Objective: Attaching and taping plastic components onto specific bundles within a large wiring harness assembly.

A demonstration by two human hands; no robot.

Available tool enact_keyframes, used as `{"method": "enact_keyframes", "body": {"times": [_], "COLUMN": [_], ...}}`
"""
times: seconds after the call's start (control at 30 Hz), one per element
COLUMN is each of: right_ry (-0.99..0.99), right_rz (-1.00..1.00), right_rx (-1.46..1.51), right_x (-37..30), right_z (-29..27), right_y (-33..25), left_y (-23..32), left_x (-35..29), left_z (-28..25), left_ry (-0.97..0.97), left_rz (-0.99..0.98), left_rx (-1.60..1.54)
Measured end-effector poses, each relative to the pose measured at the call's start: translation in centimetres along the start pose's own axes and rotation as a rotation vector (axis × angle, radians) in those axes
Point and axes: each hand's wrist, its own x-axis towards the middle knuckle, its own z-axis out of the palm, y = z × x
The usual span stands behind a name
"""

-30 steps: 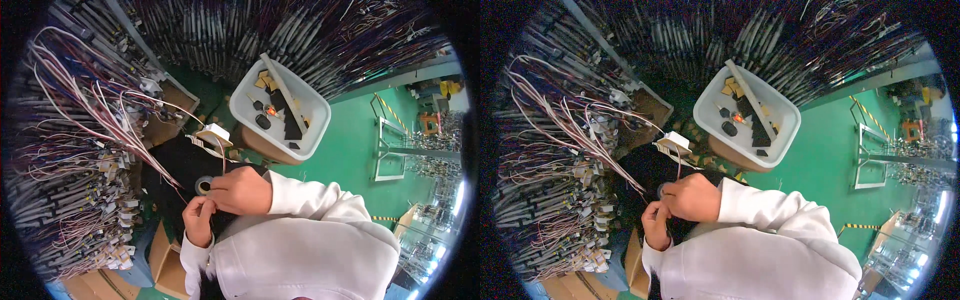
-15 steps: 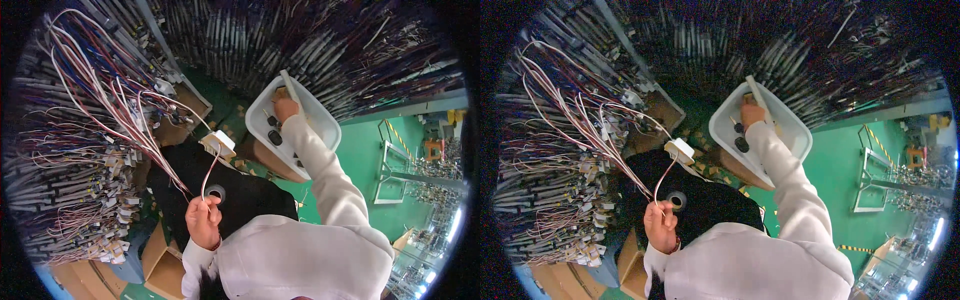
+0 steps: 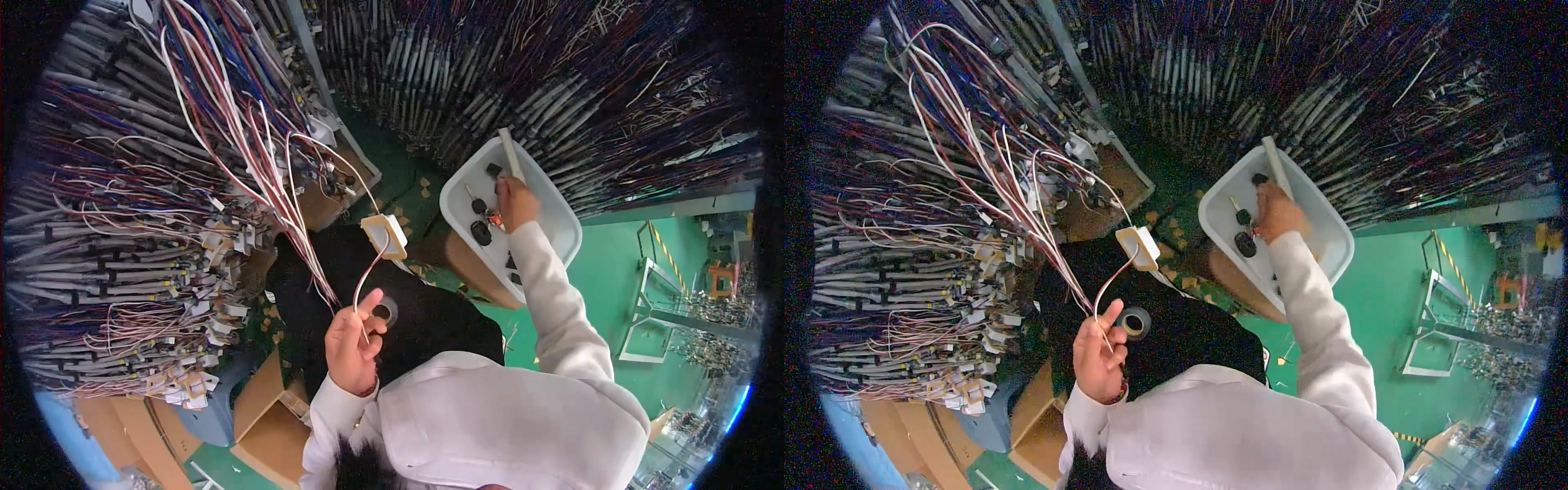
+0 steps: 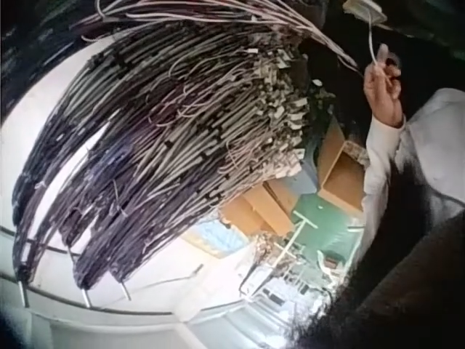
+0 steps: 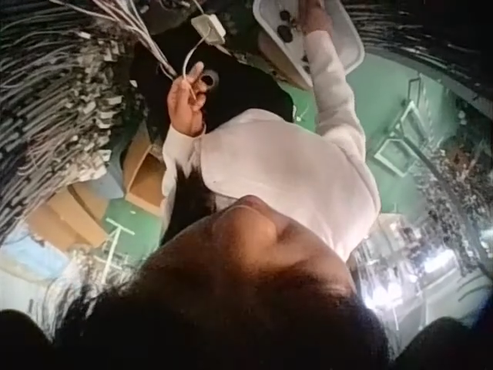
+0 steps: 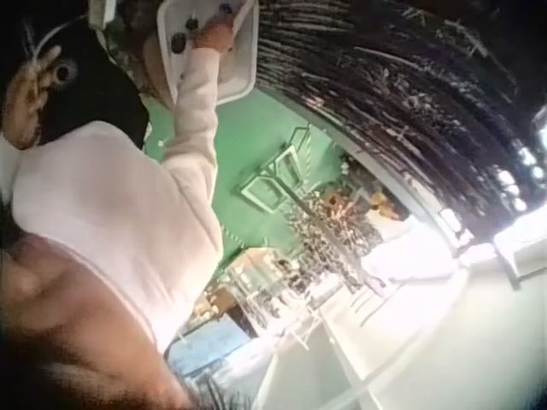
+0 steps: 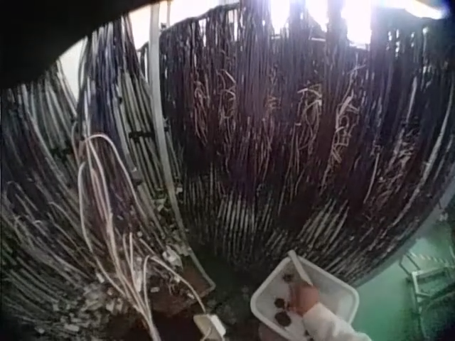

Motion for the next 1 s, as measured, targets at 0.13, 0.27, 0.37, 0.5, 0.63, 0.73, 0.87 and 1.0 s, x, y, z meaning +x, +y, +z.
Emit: {"method": "enact_keyframes", "body": {"times": [0.13,0.27,0.37,0.5,0.63,0.73,0.87,1.0], "right_ry": [0.064,-0.17,-0.083,-0.253,-0.35,-0.403,-0.374,-0.32], "right_rz": [-0.072,-0.601,-0.788,-0.825,-0.736,-0.64,-0.633,-0.728], "right_rx": [0.622,0.841,0.984,0.981,1.067,1.12,1.091,1.052], "right_x": [-4.6,-12.0,-14.8,-15.5,-16.1,-16.2,-16.4,-16.4], "right_z": [-4.1,-10.0,-8.2,-8.3,-8.7,-9.3,-9.0,-8.4], "right_y": [-2.6,-12.1,-15.1,-16.2,-16.9,-17.6,-17.6,-17.2], "left_y": [-0.1,-0.2,-0.6,-0.8,-0.7,-0.4,-0.4,-0.9], "left_x": [-0.4,-0.3,-0.4,-0.9,-1.5,-1.8,-1.7,-1.4], "left_z": [-0.2,0.8,1.2,-0.3,-0.1,0.0,-0.2,-0.1], "left_ry": [-0.036,-0.092,-0.102,-0.09,-0.023,-0.052,-0.023,-0.014], "left_rz": [-0.042,-0.037,0.018,0.166,0.207,0.149,0.147,0.219], "left_rx": [-0.081,-0.114,-0.147,-0.057,0.07,-0.02,0.029,0.085]}}
